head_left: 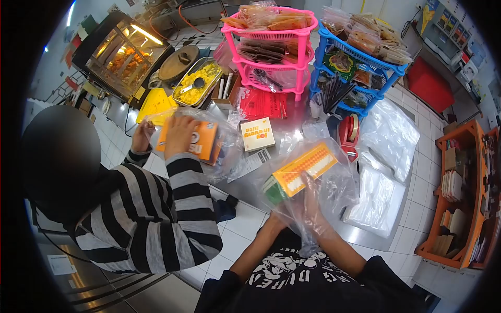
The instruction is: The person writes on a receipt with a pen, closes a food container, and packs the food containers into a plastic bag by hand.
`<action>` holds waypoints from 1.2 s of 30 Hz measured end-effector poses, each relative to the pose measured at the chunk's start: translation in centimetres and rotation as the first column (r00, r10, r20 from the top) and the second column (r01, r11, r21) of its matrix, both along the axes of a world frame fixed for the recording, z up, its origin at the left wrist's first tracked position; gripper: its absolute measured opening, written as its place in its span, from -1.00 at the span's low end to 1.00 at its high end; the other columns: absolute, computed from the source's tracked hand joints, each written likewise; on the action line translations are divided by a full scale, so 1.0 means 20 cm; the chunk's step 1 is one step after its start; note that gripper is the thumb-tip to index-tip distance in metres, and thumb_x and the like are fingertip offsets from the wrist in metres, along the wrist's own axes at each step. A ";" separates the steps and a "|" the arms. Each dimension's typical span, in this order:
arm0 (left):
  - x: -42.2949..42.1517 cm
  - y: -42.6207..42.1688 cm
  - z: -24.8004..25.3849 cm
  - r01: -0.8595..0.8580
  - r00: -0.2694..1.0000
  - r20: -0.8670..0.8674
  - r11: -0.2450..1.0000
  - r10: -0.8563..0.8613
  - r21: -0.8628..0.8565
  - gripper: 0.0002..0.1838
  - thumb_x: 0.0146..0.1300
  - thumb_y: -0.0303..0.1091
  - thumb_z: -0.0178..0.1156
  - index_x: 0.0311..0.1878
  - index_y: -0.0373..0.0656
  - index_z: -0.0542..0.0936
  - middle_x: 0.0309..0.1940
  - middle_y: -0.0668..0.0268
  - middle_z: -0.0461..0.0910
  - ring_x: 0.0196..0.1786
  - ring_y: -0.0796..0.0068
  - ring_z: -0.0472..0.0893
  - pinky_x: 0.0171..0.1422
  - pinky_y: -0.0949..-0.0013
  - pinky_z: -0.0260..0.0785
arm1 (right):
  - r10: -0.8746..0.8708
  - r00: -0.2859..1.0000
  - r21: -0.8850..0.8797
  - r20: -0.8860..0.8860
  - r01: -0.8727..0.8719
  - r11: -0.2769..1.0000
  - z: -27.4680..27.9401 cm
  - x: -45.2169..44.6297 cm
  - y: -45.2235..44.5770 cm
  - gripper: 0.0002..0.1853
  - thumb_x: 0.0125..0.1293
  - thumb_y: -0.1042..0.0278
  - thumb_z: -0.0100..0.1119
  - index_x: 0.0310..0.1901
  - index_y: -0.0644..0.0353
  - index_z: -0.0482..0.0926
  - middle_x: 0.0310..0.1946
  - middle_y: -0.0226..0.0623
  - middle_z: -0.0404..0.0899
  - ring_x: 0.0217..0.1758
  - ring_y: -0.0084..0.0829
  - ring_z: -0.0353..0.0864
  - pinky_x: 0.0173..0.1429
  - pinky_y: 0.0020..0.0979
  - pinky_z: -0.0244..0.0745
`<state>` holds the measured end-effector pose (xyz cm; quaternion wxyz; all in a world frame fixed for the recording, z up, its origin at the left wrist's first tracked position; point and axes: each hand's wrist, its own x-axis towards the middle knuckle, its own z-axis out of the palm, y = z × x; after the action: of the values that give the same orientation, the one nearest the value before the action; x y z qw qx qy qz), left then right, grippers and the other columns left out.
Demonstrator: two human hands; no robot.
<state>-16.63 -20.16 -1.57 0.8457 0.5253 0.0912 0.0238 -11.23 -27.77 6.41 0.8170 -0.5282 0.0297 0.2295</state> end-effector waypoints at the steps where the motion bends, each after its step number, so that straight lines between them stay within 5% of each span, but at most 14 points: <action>1: -0.01 -0.01 0.01 -0.020 0.993 -0.116 0.933 -0.023 -0.359 -0.34 0.40 0.18 -0.12 0.37 -0.10 0.30 0.30 0.19 0.39 0.28 0.21 0.43 0.38 0.01 0.29 | 0.114 0.903 -0.346 0.415 0.041 0.937 -0.27 -0.02 -0.03 -0.28 0.34 0.28 0.19 0.43 0.10 0.02 0.19 -0.18 0.36 0.22 -0.29 0.43 0.20 -0.21 0.46; 2: -0.03 -0.01 0.01 -0.142 0.967 -0.251 0.742 -0.037 -0.656 -0.36 0.41 0.16 -0.13 0.35 -0.10 0.34 0.28 0.18 0.41 0.25 0.19 0.46 0.36 -0.01 0.32 | 0.170 0.858 -0.432 0.484 0.065 0.900 -0.29 -0.03 -0.04 -0.17 0.33 0.25 0.22 0.46 0.16 -0.12 0.19 -0.18 0.34 0.20 -0.33 0.43 0.23 -0.25 0.43; 4: -0.09 -0.02 -0.04 -0.100 0.959 -0.217 0.499 -0.183 -0.861 -0.39 0.43 0.13 -0.14 0.36 -0.10 0.33 0.27 0.17 0.42 0.24 0.17 0.47 0.35 -0.02 0.33 | -0.097 0.989 -0.072 -0.115 0.089 0.993 0.15 0.03 0.06 0.18 0.22 0.30 0.35 0.46 0.28 -0.52 0.29 -0.08 0.21 0.26 -0.27 0.37 0.31 -0.28 0.35; 7: -0.20 -0.03 -0.01 -0.017 0.943 -0.162 0.443 -0.291 -0.896 -0.44 0.46 0.10 -0.20 0.32 -0.10 0.34 0.25 0.17 0.41 0.25 0.14 0.44 0.38 -0.01 0.27 | -0.102 0.978 -0.317 0.184 0.157 0.935 0.01 0.12 0.03 0.25 0.10 0.33 0.44 0.47 0.31 -0.49 0.34 -0.03 0.15 0.29 -0.20 0.33 0.33 -0.28 0.31; 9: -0.25 -0.03 0.00 -0.185 0.766 -0.588 0.788 -0.258 -0.587 -0.47 0.46 0.09 -0.17 0.29 -0.07 0.35 0.26 0.18 0.40 0.30 0.18 0.38 0.43 0.01 0.20 | -0.039 0.933 -0.509 0.358 0.229 0.830 -0.05 0.13 0.00 0.26 0.02 0.28 0.49 0.48 0.33 -0.38 0.37 0.02 0.13 0.30 -0.16 0.34 0.36 -0.26 0.28; 12: -0.32 0.05 0.13 -0.252 0.787 -0.564 0.965 0.251 0.079 -0.53 0.39 -0.20 0.08 0.27 -0.21 0.31 0.22 0.07 0.37 0.30 0.15 0.36 0.41 0.08 0.19 | 0.143 0.883 -0.742 0.448 0.277 0.610 -0.19 0.13 -0.07 0.17 0.04 0.16 0.45 0.49 0.32 -0.22 0.39 0.03 0.13 0.35 -0.10 0.28 0.42 -0.24 0.19; 17: -0.10 0.10 0.57 -0.155 0.980 0.058 0.537 0.193 0.829 -0.48 0.29 -0.38 0.18 0.27 -0.28 0.28 0.12 0.03 0.41 0.20 0.09 0.43 0.31 0.16 0.27 | 0.359 0.815 -0.850 0.455 0.278 0.448 -0.26 0.07 -0.02 0.08 0.09 -0.09 0.34 0.50 0.22 -0.07 0.42 -0.05 0.17 0.42 -0.04 0.21 0.50 -0.17 0.02; 20: 0.03 0.02 0.65 -0.052 0.999 0.045 0.453 0.026 0.890 -0.45 0.23 -0.47 0.16 0.29 -0.23 0.27 0.11 0.07 0.42 0.09 0.05 0.49 0.17 0.17 0.34 | 0.123 0.966 -0.432 0.228 -0.013 0.902 -0.37 0.00 0.00 0.08 0.09 -0.11 0.31 0.50 0.20 -0.07 0.39 -0.03 0.21 0.35 -0.01 0.27 0.48 -0.11 0.00; 23: 0.05 0.03 0.61 0.062 0.998 -0.065 0.471 -0.009 0.880 -0.44 0.19 -0.55 0.13 0.28 -0.27 0.26 0.02 0.06 0.46 0.00 0.07 0.52 0.12 0.17 0.36 | 0.169 0.964 -0.321 0.207 -0.096 0.942 -0.57 -0.02 0.03 0.06 0.10 -0.11 0.27 0.50 0.18 -0.07 0.37 0.01 0.24 0.25 0.02 0.33 0.44 -0.06 0.03; 26: -0.04 0.11 0.62 -0.045 0.999 0.041 0.559 0.021 0.828 -0.44 0.19 -0.56 0.11 0.28 -0.28 0.25 -0.03 0.06 0.47 0.00 0.19 0.52 0.12 0.18 0.36 | 0.534 0.741 -0.884 0.408 0.172 0.435 -0.67 0.01 -0.01 0.00 0.12 -0.07 0.24 0.50 0.14 -0.04 0.35 0.10 0.23 0.14 0.05 0.38 0.38 -0.03 0.10; 29: -0.19 0.19 0.58 -0.190 0.974 0.066 0.619 0.217 0.762 -0.47 0.26 -0.47 0.11 0.29 -0.26 0.24 0.03 0.08 0.43 0.07 0.26 0.49 0.19 0.21 0.33 | 0.647 0.690 -0.945 0.325 0.254 0.205 -0.39 0.04 0.01 -0.05 0.15 -0.05 0.23 0.48 0.18 0.01 0.34 0.16 0.22 0.18 0.04 0.37 0.39 -0.04 0.09; 31: -0.24 0.24 0.44 -0.342 0.923 0.125 0.627 0.363 0.700 -0.46 0.30 -0.37 0.11 0.31 -0.26 0.24 0.09 0.04 0.40 0.14 0.21 0.46 0.25 0.20 0.32 | 0.634 0.648 -0.906 0.422 0.290 0.307 -0.33 0.07 -0.03 -0.02 0.18 -0.07 0.25 0.46 0.30 -0.01 0.37 0.16 0.20 0.30 0.01 0.34 0.41 -0.02 0.03; 34: -0.26 0.25 0.20 -0.271 0.880 -0.348 0.944 0.322 0.186 -0.32 0.45 -0.03 -0.06 0.47 -0.20 0.02 0.35 0.05 0.16 0.42 0.20 0.20 0.49 0.15 0.03 | 0.342 0.771 -0.743 0.538 0.241 0.624 -0.34 0.13 0.02 0.03 0.16 -0.09 0.27 0.46 0.35 -0.06 0.40 0.19 0.15 0.30 0.04 0.36 0.34 0.04 0.05; 36: -0.21 0.23 0.07 -0.201 0.924 -0.359 0.965 0.130 -0.169 -0.27 0.50 0.07 -0.16 0.53 -0.12 -0.11 0.45 0.11 0.05 0.50 0.22 0.10 0.54 0.10 -0.06 | 0.465 0.780 -0.831 0.419 0.123 0.542 -0.34 0.13 0.02 -0.07 0.16 -0.10 0.21 0.42 0.30 0.09 0.38 0.21 0.15 0.34 0.07 0.30 0.42 0.08 -0.05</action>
<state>-20.87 -15.65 -0.23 0.8606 0.4227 0.2839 -0.0061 -8.58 -27.37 -0.34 0.4084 -0.8898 -0.1810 0.0931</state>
